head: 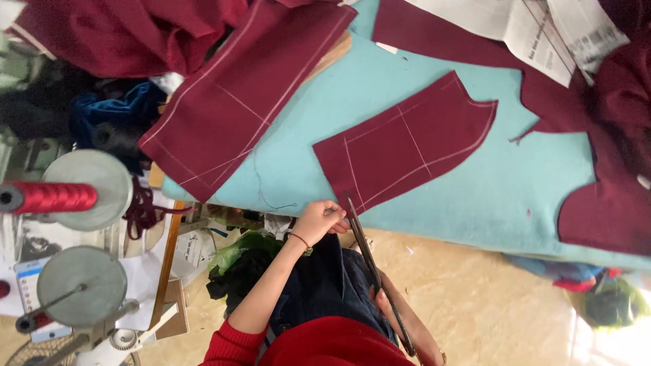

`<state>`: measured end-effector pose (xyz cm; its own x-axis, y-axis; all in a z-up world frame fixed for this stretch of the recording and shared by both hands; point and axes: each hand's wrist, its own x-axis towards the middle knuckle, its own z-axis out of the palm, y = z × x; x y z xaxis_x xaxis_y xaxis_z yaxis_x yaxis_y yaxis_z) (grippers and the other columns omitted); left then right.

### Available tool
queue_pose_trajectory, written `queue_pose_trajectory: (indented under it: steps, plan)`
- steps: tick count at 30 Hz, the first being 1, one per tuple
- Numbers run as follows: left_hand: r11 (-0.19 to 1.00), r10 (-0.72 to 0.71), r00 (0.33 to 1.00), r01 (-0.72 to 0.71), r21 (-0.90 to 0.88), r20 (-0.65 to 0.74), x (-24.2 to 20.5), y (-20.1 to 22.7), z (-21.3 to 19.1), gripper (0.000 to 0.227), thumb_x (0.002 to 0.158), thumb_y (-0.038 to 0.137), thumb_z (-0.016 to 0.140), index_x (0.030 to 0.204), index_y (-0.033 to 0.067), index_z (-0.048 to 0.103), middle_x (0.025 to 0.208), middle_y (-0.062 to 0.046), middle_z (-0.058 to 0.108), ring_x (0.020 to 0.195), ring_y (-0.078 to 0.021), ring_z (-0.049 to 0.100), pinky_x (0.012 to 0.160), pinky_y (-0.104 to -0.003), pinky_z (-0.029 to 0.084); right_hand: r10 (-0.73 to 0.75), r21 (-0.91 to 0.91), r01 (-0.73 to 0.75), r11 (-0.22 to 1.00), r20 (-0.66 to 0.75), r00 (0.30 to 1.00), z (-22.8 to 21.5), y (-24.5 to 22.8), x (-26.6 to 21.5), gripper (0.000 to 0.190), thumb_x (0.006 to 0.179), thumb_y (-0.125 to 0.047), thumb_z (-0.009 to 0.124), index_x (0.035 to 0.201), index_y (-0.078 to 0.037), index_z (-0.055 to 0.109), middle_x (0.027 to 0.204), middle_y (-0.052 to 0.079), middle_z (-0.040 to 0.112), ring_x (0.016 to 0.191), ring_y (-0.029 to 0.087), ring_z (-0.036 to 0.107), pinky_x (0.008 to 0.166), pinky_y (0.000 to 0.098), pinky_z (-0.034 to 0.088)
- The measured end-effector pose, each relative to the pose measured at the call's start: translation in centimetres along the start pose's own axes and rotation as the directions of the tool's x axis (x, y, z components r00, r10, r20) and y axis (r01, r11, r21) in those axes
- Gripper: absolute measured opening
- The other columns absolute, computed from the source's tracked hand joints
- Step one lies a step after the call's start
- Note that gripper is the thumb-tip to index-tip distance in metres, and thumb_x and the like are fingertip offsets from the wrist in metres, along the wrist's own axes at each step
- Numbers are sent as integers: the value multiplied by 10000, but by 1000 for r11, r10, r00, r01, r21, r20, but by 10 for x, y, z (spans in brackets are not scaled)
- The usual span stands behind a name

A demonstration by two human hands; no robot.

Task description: The person uses large shears to cut a piece of maroon fabric laid out on a light blue table. They follow white chalk lines drawn on the fabric, occasionally adjusting the material and moving cut pieces aside.

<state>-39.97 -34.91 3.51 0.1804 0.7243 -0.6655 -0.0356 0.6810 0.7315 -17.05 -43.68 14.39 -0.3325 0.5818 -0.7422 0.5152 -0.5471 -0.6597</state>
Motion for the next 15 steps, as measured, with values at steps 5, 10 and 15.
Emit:
queue_pose_trajectory:
  steps: [5, 10, 15]
  plan:
    - [996, 37, 999, -40, -85, -39, 8, -8, 3, 160, 997, 115, 645, 956, -31, 697, 828, -197, 790, 722, -250, 781, 711, -324, 669, -124, 26, 124, 992, 17, 992, 3, 8, 10, 781, 914, -637, 410, 1493, -117, 479, 810, -10, 419, 706, 99, 380, 671, 262, 353]
    - [993, 11, 999, -17, -119, -52, 7, -6, 6, 134, 972, 60, 608, 973, -45, 692, 810, -222, 781, 697, -270, 774, 693, -335, 662, -129, 38, 129, 991, -1, 992, 1, 2, 12, 786, 924, -632, 397, 1522, -128, 475, 781, -18, 407, 687, 98, 370, 651, 260, 351]
    - [986, -5, 993, -15, -169, -118, -2, 0, 11, 202, 938, 89, 635, 1050, -59, 716, 796, -215, 774, 670, -257, 759, 685, -345, 661, -66, 76, 65, 995, 17, 998, -1, -3, 6, 737, 942, -591, 390, 1540, -169, 474, 799, -15, 423, 690, 94, 375, 632, 246, 346]
